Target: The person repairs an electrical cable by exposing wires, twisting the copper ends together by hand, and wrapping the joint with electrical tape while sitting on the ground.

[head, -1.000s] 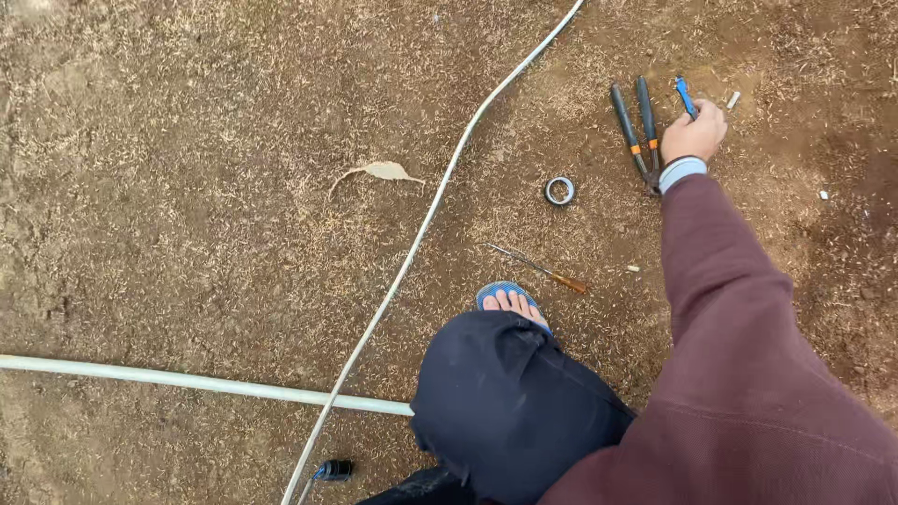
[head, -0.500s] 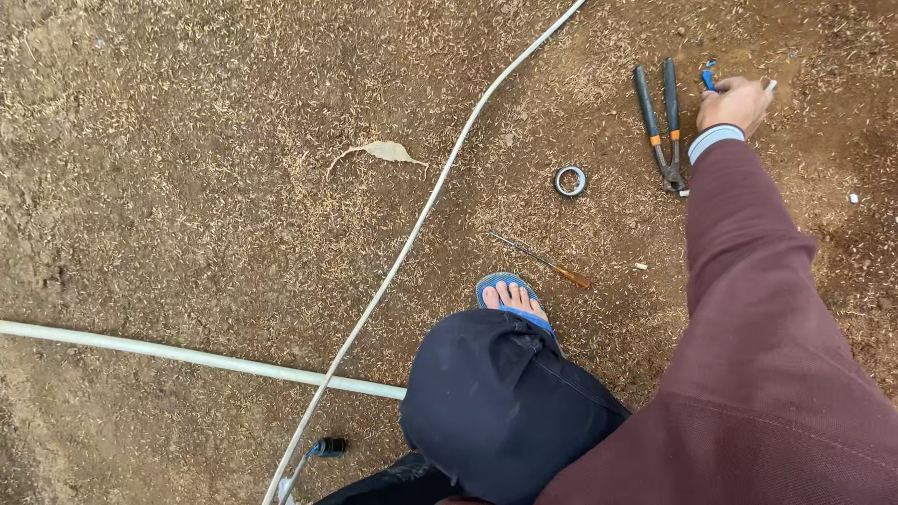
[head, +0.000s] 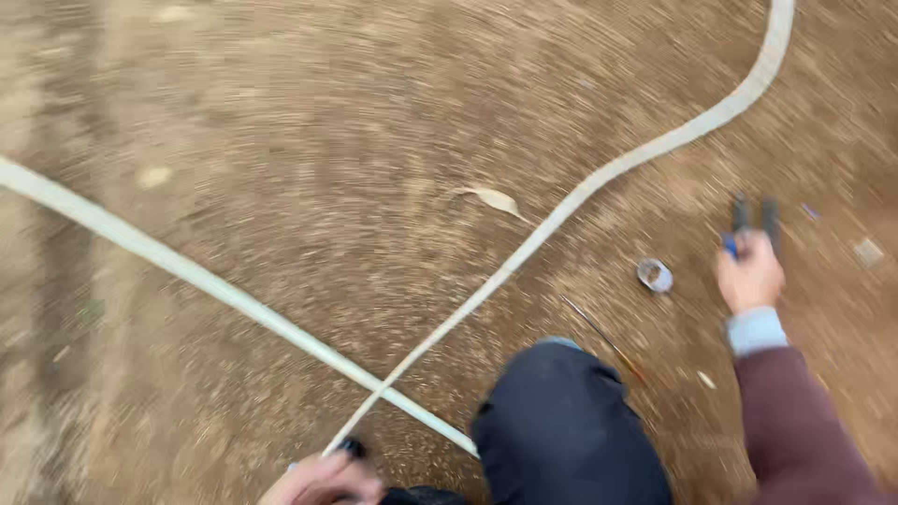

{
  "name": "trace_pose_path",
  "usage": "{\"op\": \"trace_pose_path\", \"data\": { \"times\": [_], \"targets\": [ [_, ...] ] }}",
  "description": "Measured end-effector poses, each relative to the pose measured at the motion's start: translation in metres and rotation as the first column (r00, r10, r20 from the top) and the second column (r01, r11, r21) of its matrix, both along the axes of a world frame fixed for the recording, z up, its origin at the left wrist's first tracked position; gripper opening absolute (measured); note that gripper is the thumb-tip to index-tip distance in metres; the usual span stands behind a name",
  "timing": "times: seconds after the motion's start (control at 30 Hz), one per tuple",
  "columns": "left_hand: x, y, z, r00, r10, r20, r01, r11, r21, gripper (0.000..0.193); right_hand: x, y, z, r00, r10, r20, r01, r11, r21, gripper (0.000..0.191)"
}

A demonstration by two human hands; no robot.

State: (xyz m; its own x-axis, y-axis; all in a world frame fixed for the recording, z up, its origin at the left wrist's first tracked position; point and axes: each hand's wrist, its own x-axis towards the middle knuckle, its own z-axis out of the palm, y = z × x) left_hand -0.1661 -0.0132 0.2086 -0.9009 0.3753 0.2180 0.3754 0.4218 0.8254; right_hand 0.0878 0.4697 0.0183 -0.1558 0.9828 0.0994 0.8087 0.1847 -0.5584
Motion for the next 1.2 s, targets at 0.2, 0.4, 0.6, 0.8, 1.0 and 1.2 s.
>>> {"op": "trace_pose_path", "data": {
  "times": [0.2, 0.4, 0.6, 0.8, 1.0, 1.2],
  "targets": [
    [-0.033, 0.018, 0.073, 0.836, -0.54, -0.098, 0.549, 0.823, 0.144, 0.037, -0.038, -0.065, -0.026, 0.916, 0.283, 0.285, -0.243, 0.955, -0.168, 0.035],
    [-0.036, -0.007, 0.12, 0.857, -0.51, 0.071, 0.492, 0.852, 0.179, 0.028, -0.149, -0.077, 0.005, 0.814, 0.413, 0.408, -0.313, 0.904, -0.29, 0.029],
    [-0.039, -0.033, 0.122, 0.898, -0.438, -0.044, 0.439, 0.888, 0.138, 0.023, -0.229, -0.083, 0.053, 0.812, 0.503, 0.296, -0.48, 0.864, -0.152, 0.023],
    [-0.076, -0.022, 0.132, 0.915, -0.293, -0.277, 0.319, 0.946, 0.052, 0.017, -0.262, -0.12, 0.17, 0.57, 0.669, -0.477, -0.822, 0.471, -0.321, 0.019],
    [-0.096, -0.041, 0.147, 0.975, -0.176, -0.136, 0.21, 0.933, 0.293, 0.038, -0.326, -0.222, 0.303, -0.004, 0.389, -0.921, -0.917, -0.369, -0.152, 0.019],
    [-0.103, -0.074, 0.153, 0.99, -0.12, -0.07, 0.138, 0.894, 0.426, 0.035, -0.355, -0.312, 0.335, -0.138, 0.234, -0.962, -0.836, -0.549, -0.014, 0.022]
  ]
}}
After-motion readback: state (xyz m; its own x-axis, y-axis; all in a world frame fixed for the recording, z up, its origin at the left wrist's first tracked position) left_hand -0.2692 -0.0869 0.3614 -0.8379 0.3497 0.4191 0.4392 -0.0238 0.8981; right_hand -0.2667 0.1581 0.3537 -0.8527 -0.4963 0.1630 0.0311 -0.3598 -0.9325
